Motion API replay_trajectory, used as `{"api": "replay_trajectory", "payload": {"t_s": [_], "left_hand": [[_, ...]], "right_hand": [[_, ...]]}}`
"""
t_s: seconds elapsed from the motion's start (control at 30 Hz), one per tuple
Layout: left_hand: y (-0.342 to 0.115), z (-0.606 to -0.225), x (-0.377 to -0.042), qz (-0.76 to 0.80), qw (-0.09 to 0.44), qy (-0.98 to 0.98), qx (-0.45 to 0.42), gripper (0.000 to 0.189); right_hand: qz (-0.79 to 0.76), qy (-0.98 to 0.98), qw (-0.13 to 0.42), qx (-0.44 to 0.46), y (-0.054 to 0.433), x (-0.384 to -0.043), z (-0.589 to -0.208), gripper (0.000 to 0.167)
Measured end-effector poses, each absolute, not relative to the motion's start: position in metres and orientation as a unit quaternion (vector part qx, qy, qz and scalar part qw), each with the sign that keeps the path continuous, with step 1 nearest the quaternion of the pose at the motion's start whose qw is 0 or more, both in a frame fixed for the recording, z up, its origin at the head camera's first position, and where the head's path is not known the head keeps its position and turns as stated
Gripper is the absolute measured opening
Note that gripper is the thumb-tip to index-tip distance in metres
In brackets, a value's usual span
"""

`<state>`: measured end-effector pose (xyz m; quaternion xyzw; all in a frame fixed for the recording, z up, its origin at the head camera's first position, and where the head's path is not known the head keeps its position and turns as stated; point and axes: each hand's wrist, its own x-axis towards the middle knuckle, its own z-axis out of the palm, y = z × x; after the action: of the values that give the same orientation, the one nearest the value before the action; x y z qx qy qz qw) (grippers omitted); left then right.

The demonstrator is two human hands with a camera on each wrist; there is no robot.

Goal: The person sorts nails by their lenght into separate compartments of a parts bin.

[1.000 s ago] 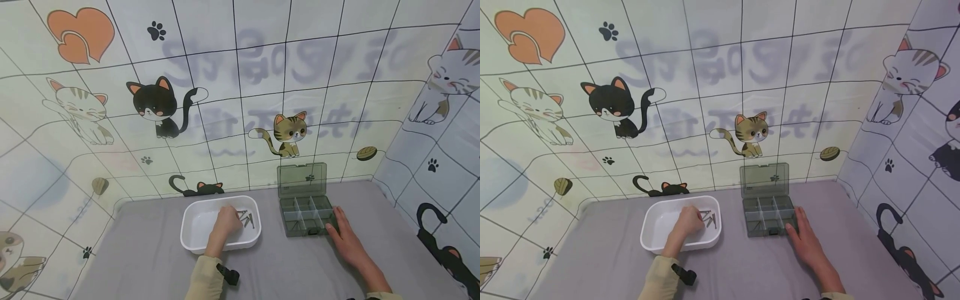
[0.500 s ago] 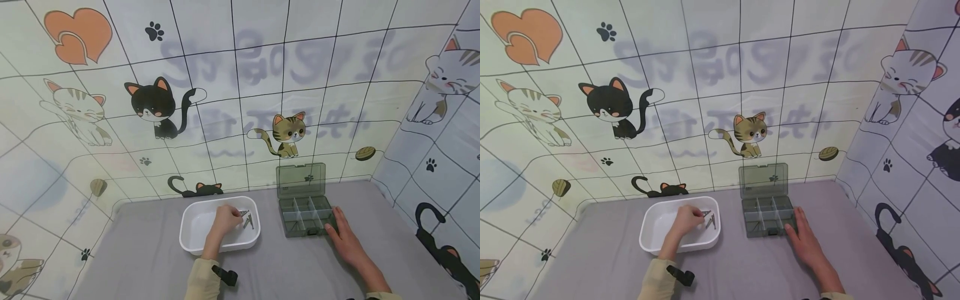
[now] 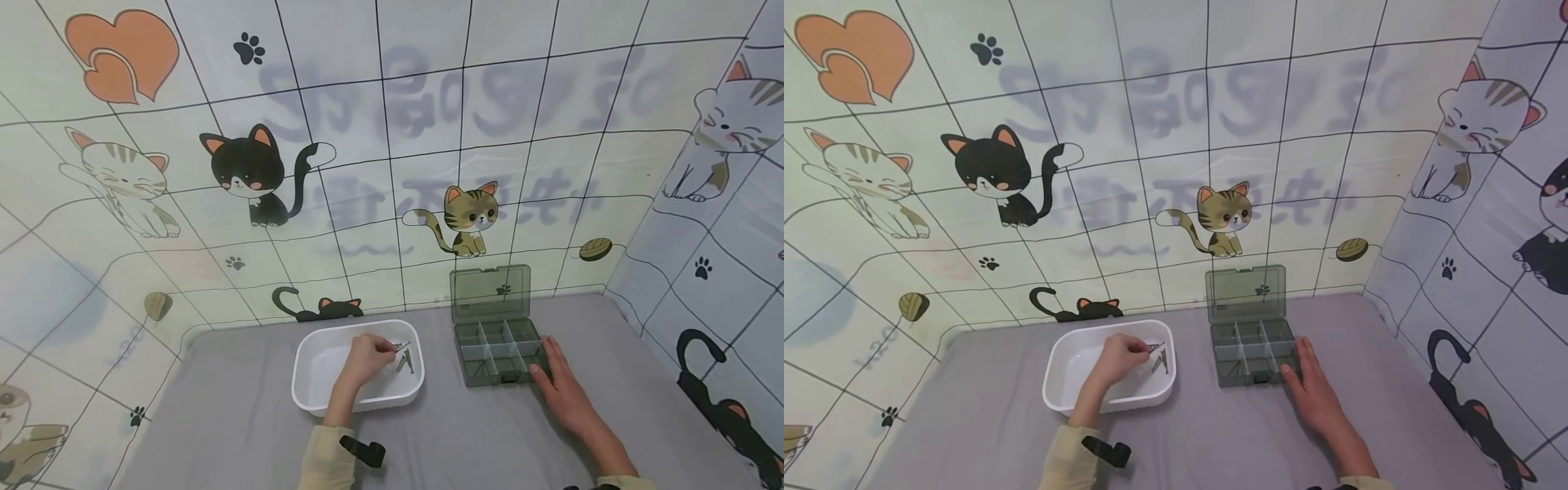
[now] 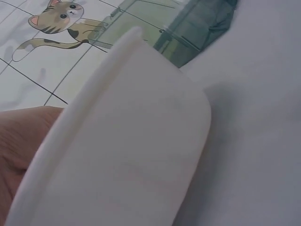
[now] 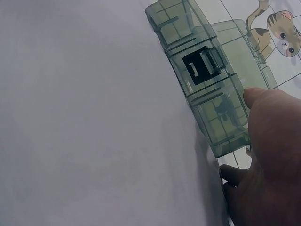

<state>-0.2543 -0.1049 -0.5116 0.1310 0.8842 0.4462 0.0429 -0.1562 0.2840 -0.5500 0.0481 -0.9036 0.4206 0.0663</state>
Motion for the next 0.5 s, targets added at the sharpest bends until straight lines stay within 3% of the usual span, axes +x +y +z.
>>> {"api": "replay_trajectory", "payload": {"t_s": [0.5], "left_hand": [[-0.102, -0.478, -0.243, 0.483, 0.019, 0.86, 0.165, 0.009]], "right_hand": [[0.418, -0.905, 0.064, 0.042, 0.284, -0.156, -0.548, 0.07]]}}
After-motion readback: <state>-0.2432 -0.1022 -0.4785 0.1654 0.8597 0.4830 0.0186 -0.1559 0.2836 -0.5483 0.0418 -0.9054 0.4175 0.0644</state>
